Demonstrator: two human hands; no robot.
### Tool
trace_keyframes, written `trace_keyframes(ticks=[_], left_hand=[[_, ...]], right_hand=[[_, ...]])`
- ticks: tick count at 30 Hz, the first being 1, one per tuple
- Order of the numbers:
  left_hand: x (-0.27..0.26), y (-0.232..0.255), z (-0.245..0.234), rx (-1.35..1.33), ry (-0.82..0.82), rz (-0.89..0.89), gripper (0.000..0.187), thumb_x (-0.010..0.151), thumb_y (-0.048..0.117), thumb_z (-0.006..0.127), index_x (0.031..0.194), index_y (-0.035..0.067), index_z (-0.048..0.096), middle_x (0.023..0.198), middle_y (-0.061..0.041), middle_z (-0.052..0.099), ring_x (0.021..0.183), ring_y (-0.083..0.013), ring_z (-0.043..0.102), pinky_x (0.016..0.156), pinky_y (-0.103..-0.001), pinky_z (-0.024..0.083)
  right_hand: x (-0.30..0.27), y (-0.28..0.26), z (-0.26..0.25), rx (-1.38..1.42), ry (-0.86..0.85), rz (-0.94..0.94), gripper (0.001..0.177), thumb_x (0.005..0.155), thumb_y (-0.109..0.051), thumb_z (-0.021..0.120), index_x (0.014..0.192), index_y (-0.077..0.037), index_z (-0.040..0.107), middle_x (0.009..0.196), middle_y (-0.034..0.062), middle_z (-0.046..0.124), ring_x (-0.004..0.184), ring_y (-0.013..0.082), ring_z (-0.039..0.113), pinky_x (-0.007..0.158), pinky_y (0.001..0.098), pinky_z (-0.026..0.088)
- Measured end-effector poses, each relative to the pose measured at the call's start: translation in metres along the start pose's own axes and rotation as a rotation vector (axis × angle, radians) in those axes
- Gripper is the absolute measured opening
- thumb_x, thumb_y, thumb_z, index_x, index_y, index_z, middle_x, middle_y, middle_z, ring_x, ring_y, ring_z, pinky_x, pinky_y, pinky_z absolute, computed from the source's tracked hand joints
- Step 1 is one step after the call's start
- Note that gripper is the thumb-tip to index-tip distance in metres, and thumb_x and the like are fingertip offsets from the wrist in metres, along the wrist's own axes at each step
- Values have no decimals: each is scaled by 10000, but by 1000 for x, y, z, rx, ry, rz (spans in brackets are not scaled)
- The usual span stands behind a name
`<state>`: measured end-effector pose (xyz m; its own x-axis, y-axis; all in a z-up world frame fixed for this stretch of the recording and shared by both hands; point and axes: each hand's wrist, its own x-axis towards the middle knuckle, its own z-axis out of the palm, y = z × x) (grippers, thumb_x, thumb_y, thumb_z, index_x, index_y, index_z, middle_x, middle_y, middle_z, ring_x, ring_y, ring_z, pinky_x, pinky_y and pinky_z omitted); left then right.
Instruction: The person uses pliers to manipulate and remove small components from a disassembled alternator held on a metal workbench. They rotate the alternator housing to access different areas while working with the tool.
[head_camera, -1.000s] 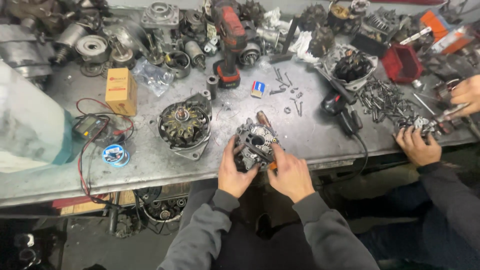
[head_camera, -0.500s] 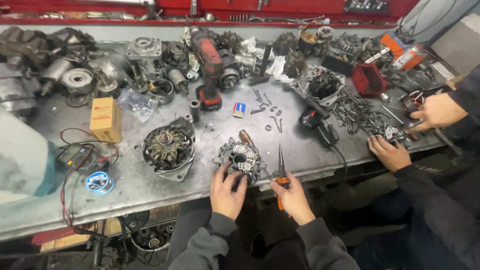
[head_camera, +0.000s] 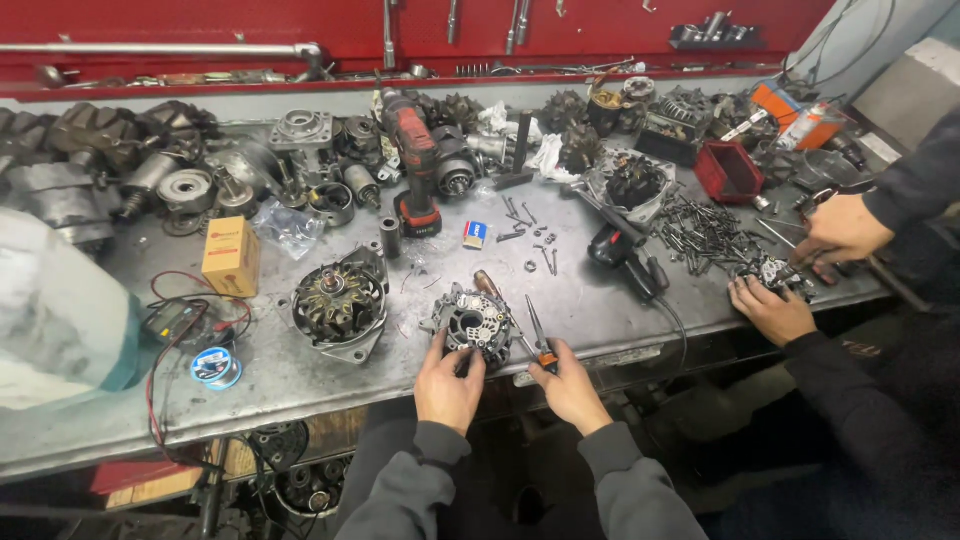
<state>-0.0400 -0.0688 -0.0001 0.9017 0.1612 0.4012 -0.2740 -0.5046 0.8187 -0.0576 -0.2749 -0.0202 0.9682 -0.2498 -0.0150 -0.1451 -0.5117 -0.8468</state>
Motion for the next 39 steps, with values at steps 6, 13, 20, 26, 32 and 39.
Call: trace_keyframes(ticks=[6,13,20,26,32,39], left_hand=[[-4,-13,11,50,54,110,244,850,234,744,933,9,788,1350,-218,637,1237,-405,608,1029,-435,494],[-5,-8,10,116,63,106,218,873,219,723,915,9,765,1304,-155,687,1280,-374,579,1041,-430,477],[-7,-7,0,72,33,134,289,749,249,842,852,31,683,1291,-133,676,1290,-370,554,1033,-445,471],[4,-15,-11,107,-61,207,495,665,222,888,1065,32,668,1245,-124,676,1261,-362,548,1014,-457,468],[27,-32,-30,144,-227,282,543,613,249,911,1062,46,683,1181,-118,695,1212,-369,576,972,-457,495],[59,-75,-58,41,-411,337,438,683,160,862,1072,69,683,1355,-103,680,1294,-339,607,1000,-416,521]], right_hand=[[-1,23,-2,30,3,-5,528,890,-211,724,1347,-27,535,1189,150,715,1143,269,662,999,362,480],[-11,-3,-7,14,-42,50,520,894,-218,718,1344,-23,546,1165,156,728,1114,284,679,981,368,496],[-9,-31,-14,-307,-9,-154,517,895,-180,686,1363,-42,516,1234,224,670,1192,419,611,972,469,492],[5,-37,-21,-478,15,-286,515,894,-180,685,1360,-50,509,1260,230,640,1189,439,586,950,515,482],[9,-49,-31,-653,15,-340,482,894,-184,672,1340,-73,526,1245,158,652,1164,382,599,904,567,471],[0,-65,-26,-791,30,-344,464,902,-187,666,1336,-84,537,1206,113,659,1132,340,611,916,669,433]])
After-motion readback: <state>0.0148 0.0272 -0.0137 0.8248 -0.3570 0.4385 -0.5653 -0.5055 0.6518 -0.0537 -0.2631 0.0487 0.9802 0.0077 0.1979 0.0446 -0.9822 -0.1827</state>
